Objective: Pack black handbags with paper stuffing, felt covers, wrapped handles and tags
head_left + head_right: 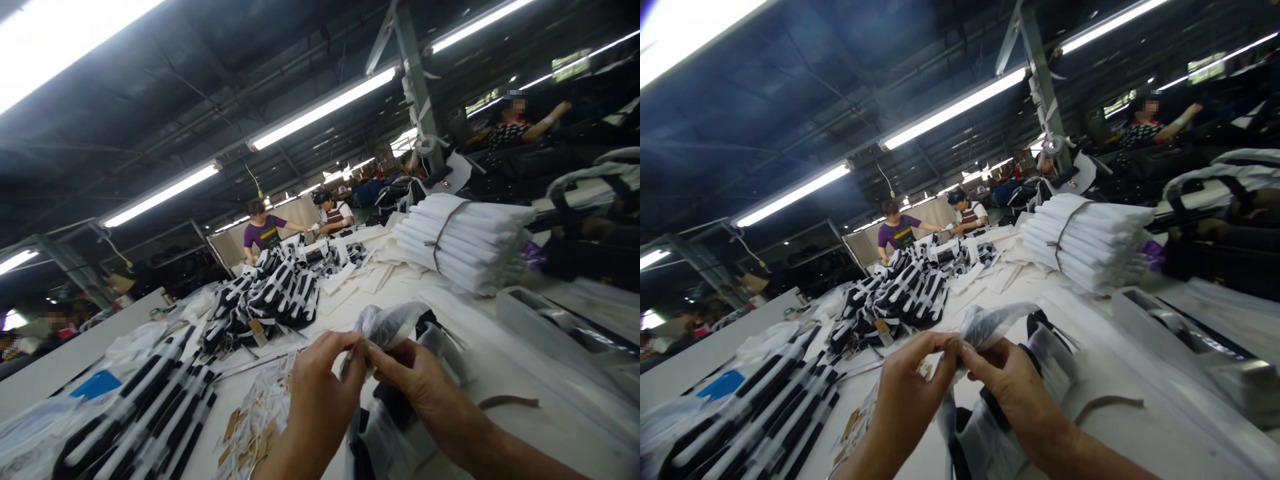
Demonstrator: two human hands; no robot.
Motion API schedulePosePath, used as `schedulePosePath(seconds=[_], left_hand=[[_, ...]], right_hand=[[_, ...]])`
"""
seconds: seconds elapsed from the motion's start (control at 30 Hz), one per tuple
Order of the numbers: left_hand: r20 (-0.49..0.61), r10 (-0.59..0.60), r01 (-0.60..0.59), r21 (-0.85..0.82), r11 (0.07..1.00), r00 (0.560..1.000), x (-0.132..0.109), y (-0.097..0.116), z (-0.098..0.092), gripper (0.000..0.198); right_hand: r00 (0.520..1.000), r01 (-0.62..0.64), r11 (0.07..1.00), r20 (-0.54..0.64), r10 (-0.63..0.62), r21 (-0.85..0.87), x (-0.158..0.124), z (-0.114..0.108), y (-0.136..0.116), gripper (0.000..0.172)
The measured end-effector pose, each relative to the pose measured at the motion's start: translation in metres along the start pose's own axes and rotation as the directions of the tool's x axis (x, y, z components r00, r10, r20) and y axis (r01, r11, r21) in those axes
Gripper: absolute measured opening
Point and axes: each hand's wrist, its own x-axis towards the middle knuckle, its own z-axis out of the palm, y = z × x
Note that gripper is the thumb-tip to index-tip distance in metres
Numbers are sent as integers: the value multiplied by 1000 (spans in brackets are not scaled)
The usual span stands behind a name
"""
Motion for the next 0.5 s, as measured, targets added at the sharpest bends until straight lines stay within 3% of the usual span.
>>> schedulePosePath(seconds=[0.13,0.27,0.37,0.5], left_hand=[[-30,198,-178,323,929,980,-1,-4,3,17],[-50,409,-337,480,810,911,-9,-5,5,23],[-43,473,-373,555,744,880,-17,-5,13,33],[-55,456,-336,599,727,888,-29,-7,32,53]], right_hand=[[998,-24,998,61,21,53,-1,0,2,37],[992,-46,985,121,26,167,-1,-2,6,32],[993,-25,977,119,0,210,1,-2,7,30],[993,4,979,114,-28,202,1,-1,6,33]])
